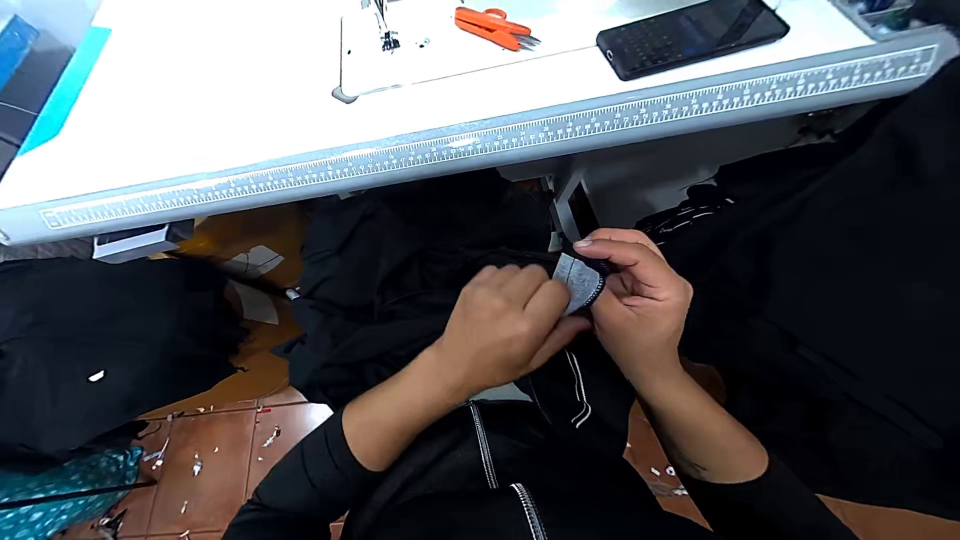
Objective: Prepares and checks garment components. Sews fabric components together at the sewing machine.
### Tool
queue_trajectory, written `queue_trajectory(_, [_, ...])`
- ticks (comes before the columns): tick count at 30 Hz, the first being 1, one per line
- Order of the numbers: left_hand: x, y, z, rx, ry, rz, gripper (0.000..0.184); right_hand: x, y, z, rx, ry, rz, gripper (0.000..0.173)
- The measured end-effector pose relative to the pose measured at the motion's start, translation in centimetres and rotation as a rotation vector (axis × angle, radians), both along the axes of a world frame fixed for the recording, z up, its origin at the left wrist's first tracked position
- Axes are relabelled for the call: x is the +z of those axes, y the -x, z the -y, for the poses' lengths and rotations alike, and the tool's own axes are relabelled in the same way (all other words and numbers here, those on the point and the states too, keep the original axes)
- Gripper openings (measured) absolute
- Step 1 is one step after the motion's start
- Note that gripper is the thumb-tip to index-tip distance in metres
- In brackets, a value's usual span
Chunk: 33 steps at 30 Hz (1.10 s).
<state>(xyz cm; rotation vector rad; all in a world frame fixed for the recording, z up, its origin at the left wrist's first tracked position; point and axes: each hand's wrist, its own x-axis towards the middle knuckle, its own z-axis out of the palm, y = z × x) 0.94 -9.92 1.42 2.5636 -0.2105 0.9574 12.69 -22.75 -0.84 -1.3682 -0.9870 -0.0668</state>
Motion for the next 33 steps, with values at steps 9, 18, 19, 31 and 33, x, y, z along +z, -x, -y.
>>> queue_trajectory(9, [1.7,1.5,0.0,-0.076,0.558,-0.065,0.019,1.7,0.3,-0.2,0.078,0.038,0.067,0.019])
queue_trajectory(18, [4.2,1.8,-3.5,-0.226,0.8,-0.026,0.017,2.8,-0.1,-0.2,0.692,-0.09,-0.381,0.033])
queue_trajectory(19, [4.1,1.7,-3.7,-0.255,0.795,-0.026,0.017,3.0,0.0,-0.3,0.826,-0.116,-0.453,0.041])
queue_trajectory(31, [0.7,1.2,-6.9,-0.101,0.764,-0.335,0.022,2.1,-1.1,0.3,0.506,0.152,-0.313,0.052])
queue_trajectory(33, [-0.3,1.4,-7.4,0.089,0.68,-0.396,0.022,1.3,-1.2,1.3,0.221,0.26,0.01,0.043])
